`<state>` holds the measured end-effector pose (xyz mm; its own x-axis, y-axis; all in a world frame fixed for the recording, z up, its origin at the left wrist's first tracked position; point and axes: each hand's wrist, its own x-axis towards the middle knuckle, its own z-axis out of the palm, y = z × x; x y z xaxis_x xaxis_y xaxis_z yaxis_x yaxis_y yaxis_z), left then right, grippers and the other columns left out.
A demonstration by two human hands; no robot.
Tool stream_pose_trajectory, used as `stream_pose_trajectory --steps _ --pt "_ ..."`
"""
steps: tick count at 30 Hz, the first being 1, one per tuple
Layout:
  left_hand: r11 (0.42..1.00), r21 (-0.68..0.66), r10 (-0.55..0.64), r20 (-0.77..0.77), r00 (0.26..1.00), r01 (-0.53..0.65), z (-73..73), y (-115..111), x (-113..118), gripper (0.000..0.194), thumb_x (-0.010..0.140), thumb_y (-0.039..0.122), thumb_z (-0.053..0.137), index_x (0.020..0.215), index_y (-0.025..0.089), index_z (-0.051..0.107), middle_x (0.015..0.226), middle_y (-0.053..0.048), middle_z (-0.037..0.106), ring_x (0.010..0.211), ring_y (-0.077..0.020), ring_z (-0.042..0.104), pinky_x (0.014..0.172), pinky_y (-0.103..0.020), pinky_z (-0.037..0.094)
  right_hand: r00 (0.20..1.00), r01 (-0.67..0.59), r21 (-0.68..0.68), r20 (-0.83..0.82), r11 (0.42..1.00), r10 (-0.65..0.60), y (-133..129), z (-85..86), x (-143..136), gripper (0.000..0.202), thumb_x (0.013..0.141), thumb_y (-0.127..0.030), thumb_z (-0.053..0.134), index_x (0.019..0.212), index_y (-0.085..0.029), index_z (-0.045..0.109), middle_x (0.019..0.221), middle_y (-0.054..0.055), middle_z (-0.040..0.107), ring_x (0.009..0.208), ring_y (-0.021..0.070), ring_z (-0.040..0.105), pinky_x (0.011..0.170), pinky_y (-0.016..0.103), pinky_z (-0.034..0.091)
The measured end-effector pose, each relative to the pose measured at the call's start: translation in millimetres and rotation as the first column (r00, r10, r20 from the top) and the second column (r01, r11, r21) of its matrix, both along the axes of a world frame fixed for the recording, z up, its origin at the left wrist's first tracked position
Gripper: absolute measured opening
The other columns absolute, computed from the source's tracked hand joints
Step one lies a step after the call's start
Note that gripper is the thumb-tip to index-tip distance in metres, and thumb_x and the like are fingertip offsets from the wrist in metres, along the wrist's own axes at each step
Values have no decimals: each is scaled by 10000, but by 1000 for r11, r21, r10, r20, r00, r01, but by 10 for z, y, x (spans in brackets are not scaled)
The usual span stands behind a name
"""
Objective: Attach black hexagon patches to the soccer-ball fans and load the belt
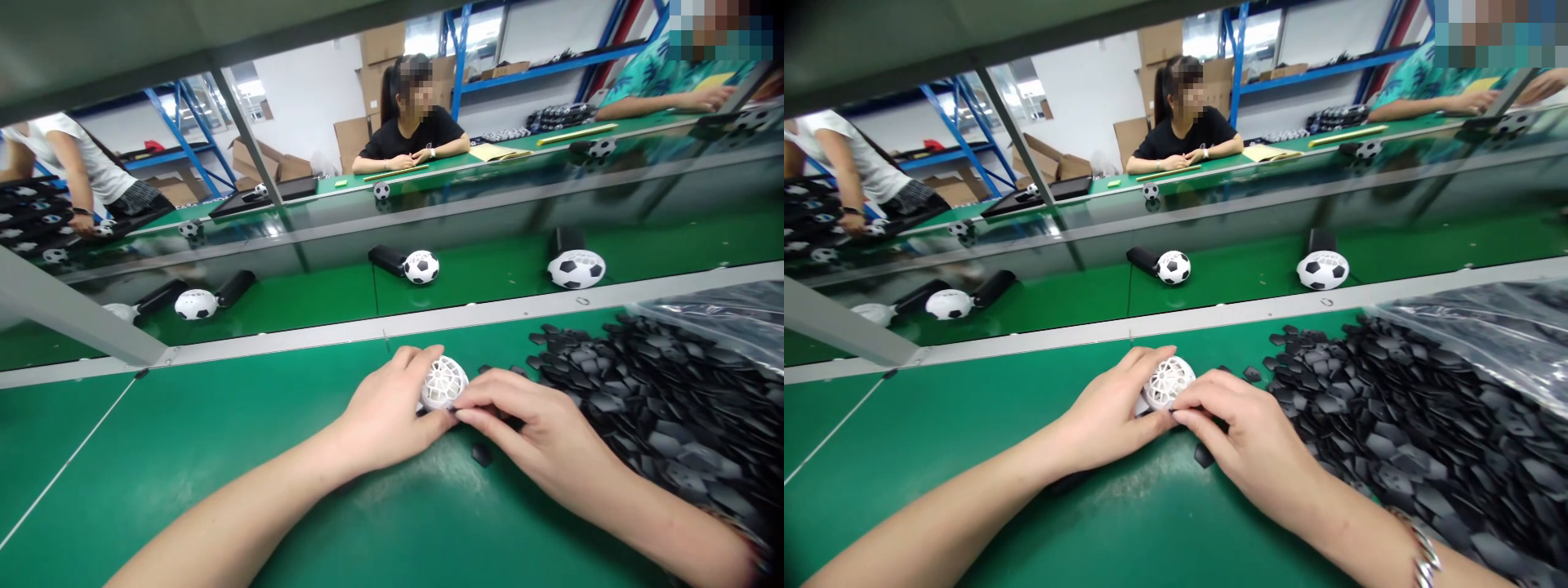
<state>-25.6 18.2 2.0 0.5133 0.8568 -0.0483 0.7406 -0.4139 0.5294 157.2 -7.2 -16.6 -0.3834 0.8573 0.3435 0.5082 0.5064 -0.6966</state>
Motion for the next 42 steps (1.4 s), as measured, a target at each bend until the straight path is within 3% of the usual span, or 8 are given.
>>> stream_pose_trajectory --steps 5,12,20,32,34,37,42 --pt "1000 -18 2 13 1000 -2 0 4 2 689 748 458 549 1347 241 288 1289 -73 433 1112 -280 492 917 -415 442 999 46 -88 6 995 -46 -9 -18 -9 123 848 -222 519 763 -227 608 733 -13 611 667 142 573 609 260 445" --pt "1000 -14 2 26 1000 -2 -13 8 -12 652 756 399 545 1341 242 304 1291 -72 434 1111 -278 492 924 -413 434 998 63 -65 28 996 -62 16 -40 2 121 846 -226 515 742 -211 574 735 3 543 668 148 537 595 271 426" --pt "999 -42 -20 72 997 23 -11 0 -9 666 735 437 582 1326 264 327 1287 -56 443 1121 -261 490 928 -400 434 999 -16 -124 -40 992 11 3 -36 -34 157 870 -205 477 732 -217 552 716 -7 501 688 141 500 597 253 410" --pt "999 -36 -2 57 998 5 -12 12 -5 700 709 407 616 1327 256 324 1289 -54 447 1116 -275 486 931 -421 426 990 124 -48 67 991 -121 2 -39 -8 92 831 -253 521 748 -228 551 798 11 530 745 175 558 665 308 452" --pt "999 -37 -2 57 998 4 -7 7 -5 705 702 397 625 1324 254 327 1287 -56 447 1112 -277 487 931 -419 425 989 143 -31 37 989 -142 27 -59 -8 38 799 -251 560 798 -231 528 889 21 551 844 192 563 725 318 465" --pt "999 -35 -6 70 998 9 1 -4 1 671 705 370 624 1307 272 344 1258 -46 463 1078 -265 508 907 -404 441 993 116 -51 -8 992 -116 40 -85 -11 205 780 -232 572 968 -247 493 1089 36 550 991 204 536 784 320 479" --pt "999 -36 17 93 996 -13 5 -5 13 618 686 334 643 1251 300 395 1175 -24 504 1007 -243 541 858 -387 465 998 66 -131 -11 989 -68 28 -85 -13 375 803 -235 536 1162 -259 429 1162 39 549 969 194 568 792 325 503"
